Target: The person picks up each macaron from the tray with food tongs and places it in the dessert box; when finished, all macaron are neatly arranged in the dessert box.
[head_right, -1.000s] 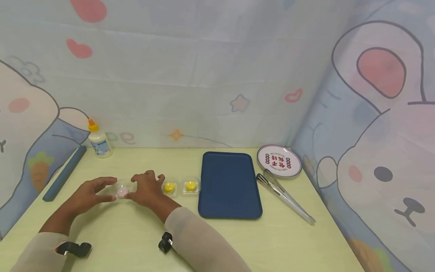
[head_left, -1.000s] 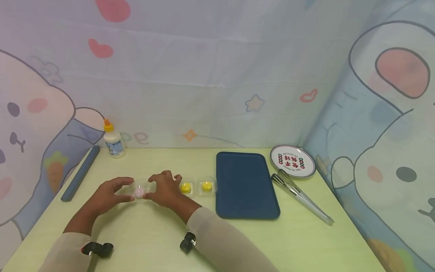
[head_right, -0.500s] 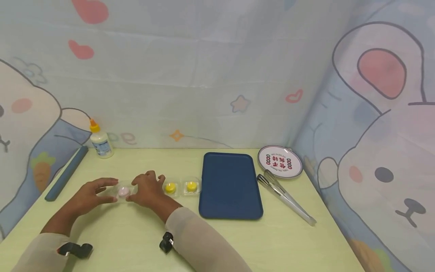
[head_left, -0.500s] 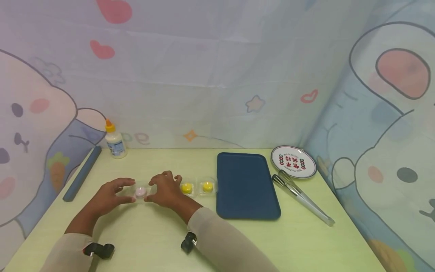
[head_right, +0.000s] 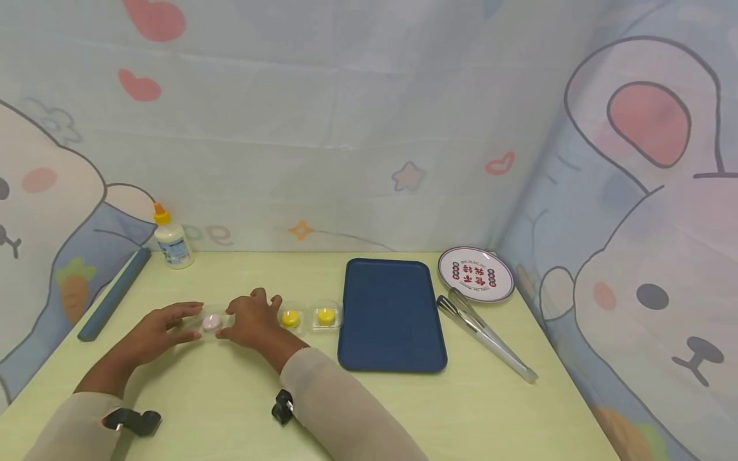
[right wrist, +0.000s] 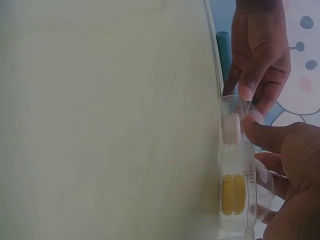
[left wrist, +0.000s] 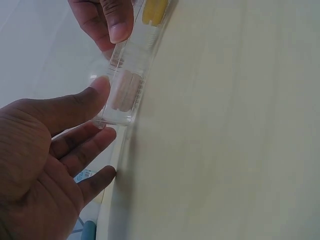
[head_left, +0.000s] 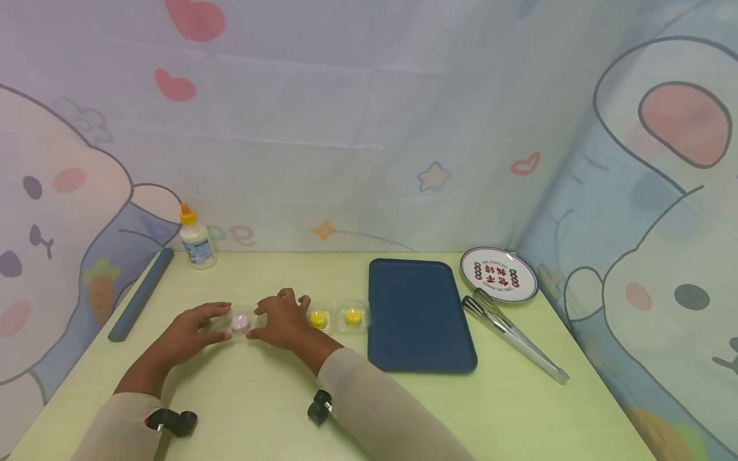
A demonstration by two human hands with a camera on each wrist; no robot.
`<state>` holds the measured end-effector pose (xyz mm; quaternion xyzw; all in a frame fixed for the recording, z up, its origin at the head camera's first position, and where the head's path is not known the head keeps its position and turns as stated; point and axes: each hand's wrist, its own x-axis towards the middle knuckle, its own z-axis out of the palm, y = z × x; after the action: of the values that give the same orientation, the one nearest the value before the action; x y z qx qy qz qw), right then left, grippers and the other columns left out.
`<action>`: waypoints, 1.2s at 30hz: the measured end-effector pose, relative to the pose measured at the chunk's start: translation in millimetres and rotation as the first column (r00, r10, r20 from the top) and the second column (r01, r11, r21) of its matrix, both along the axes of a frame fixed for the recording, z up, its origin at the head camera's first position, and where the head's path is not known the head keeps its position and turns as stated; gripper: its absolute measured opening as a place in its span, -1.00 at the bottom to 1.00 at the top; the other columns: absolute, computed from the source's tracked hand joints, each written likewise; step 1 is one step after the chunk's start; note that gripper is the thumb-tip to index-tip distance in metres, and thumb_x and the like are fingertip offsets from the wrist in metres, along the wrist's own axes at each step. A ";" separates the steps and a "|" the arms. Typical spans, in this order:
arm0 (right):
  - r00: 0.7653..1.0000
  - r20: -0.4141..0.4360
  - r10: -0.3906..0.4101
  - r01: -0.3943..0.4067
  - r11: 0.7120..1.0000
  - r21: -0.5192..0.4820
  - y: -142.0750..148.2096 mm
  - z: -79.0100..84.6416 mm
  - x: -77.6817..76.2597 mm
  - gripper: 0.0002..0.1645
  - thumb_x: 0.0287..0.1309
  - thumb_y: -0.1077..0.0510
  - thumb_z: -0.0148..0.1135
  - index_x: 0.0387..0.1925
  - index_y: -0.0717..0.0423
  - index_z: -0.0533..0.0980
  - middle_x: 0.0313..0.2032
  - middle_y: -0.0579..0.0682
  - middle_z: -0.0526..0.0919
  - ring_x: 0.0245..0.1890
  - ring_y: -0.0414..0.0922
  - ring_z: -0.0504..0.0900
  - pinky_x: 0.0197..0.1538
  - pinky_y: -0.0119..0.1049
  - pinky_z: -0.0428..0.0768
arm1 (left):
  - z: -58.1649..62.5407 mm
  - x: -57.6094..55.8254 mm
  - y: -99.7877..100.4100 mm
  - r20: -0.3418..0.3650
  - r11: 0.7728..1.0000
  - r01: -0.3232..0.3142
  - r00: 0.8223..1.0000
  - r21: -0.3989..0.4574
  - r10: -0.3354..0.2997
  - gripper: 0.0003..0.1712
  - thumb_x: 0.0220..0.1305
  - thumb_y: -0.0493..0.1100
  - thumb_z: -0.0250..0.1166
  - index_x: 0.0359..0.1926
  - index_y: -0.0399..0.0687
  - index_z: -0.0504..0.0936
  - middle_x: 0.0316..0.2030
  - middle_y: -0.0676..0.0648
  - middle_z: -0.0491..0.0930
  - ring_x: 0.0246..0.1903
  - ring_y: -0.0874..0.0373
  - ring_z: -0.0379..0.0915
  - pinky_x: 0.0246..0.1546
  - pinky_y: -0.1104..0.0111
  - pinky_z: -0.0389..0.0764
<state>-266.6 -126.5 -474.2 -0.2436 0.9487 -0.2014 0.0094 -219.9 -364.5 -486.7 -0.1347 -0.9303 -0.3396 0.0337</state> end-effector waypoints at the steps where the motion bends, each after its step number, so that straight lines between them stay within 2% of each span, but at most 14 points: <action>1: 1.000 -0.002 -0.001 0.001 1.000 0.007 0.3 -0.5 -0.3 -0.40 0.19 -0.38 0.57 0.21 -0.33 0.76 0.27 -0.46 0.71 0.48 -0.17 0.41 0.38 0.00 0.29 | -0.5 -1.0 0.2 -0.007 1.000 0.001 1.000 -0.002 -0.001 -0.32 0.36 -0.14 0.55 0.38 -0.39 0.59 0.44 -0.45 0.53 0.40 -0.54 0.47 0.34 -0.30 0.57; 5: 1.000 0.000 -0.009 0.009 0.999 0.031 1.8 -0.9 -1.3 -0.37 0.22 -0.39 0.54 0.27 -0.34 0.73 0.34 -0.45 0.67 0.53 -0.14 0.37 0.37 -0.02 0.29 | -2.0 -5.4 2.3 -0.025 1.000 0.002 1.000 0.003 -0.002 -0.33 0.37 -0.15 0.55 0.37 -0.41 0.59 0.44 -0.45 0.53 0.41 -0.53 0.46 0.35 -0.31 0.56; 11: 0.999 -0.028 0.015 -0.013 0.997 0.073 5.6 4.9 0.0 -0.29 0.29 -0.45 0.44 0.39 -0.35 0.64 0.51 -0.40 0.52 0.64 -0.12 0.24 0.53 0.11 0.25 | -3.8 -10.7 4.7 -0.032 1.000 0.000 0.999 -0.005 0.000 -0.33 0.40 -0.16 0.52 0.40 -0.40 0.57 0.46 -0.44 0.51 0.45 -0.51 0.42 0.37 -0.32 0.52; 15: 1.000 -0.005 0.029 -0.029 0.998 -0.047 17.1 13.4 -1.2 -0.32 0.35 -0.37 0.43 0.40 -0.28 0.63 0.53 -0.30 0.51 0.64 -0.10 0.22 0.51 0.16 0.22 | -3.2 -11.4 6.0 -0.017 1.000 0.002 1.000 0.004 -0.002 -0.32 0.41 -0.15 0.51 0.41 -0.40 0.56 0.47 -0.45 0.50 0.46 -0.52 0.39 0.38 -0.33 0.52; 20: 0.999 0.022 0.034 -0.028 0.977 -0.213 40.4 18.0 -6.5 -0.39 0.39 -0.25 0.44 0.35 -0.13 0.67 0.51 -0.16 0.54 0.64 -0.04 0.21 0.49 0.24 0.16 | -1.3 -10.3 6.0 0.038 0.999 -0.011 0.999 0.034 0.010 -0.20 0.40 -0.11 0.53 0.50 -0.39 0.47 0.51 -0.48 0.42 0.48 -0.57 0.33 0.41 -0.39 0.45; 26: 1.000 0.013 0.008 -0.004 0.957 -0.291 78.6 11.4 -7.2 -0.42 0.42 -0.20 0.43 0.33 -0.06 0.68 0.52 -0.07 0.54 0.66 0.04 0.19 0.49 0.37 0.12 | 0.0 -2.8 9.0 0.096 0.996 -0.053 0.994 0.070 0.047 0.00 0.36 -0.01 0.56 0.63 -0.28 0.29 0.57 -0.53 0.28 0.52 -0.59 0.24 0.44 -0.43 0.38; 29: 1.000 -0.020 -0.022 0.014 0.947 -0.322 101.3 9.2 -4.6 -0.44 0.41 -0.18 0.45 0.29 0.00 0.70 0.50 -0.01 0.56 0.65 0.12 0.20 0.46 0.43 0.10 | -2.4 3.0 10.8 0.067 0.995 -0.071 0.996 0.076 0.066 0.01 0.34 -0.02 0.58 0.62 -0.30 0.28 0.60 -0.53 0.21 0.55 -0.59 0.17 0.44 -0.45 0.36; 33: 0.995 -0.070 -0.074 0.043 0.930 -0.365 132.6 6.7 0.3 -0.46 0.38 -0.11 0.50 0.24 0.08 0.71 0.47 0.09 0.58 0.63 0.23 0.21 0.39 0.47 0.08 | -6.7 12.8 13.1 -0.008 0.993 -0.107 0.994 0.046 0.107 0.02 0.33 0.00 0.58 0.60 -0.35 0.29 0.62 -0.55 0.13 0.55 -0.64 0.09 0.41 -0.51 0.30; 36: 0.988 -0.093 -0.123 0.084 0.936 -0.343 156.7 4.2 4.3 -0.46 0.37 -0.12 0.50 0.24 0.07 0.71 0.48 0.11 0.57 0.62 0.26 0.21 0.38 0.47 0.10 | -8.5 21.8 15.9 -0.041 0.988 -0.152 0.987 0.018 0.153 0.05 0.32 0.03 0.58 0.60 -0.38 0.27 0.62 -0.58 0.06 0.54 -0.69 0.05 0.39 -0.57 0.25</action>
<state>-262.3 30.3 -470.0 -0.2025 0.9105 -0.3473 -0.0969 -198.2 -348.6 -495.1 -0.0699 -0.9344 -0.3400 0.0801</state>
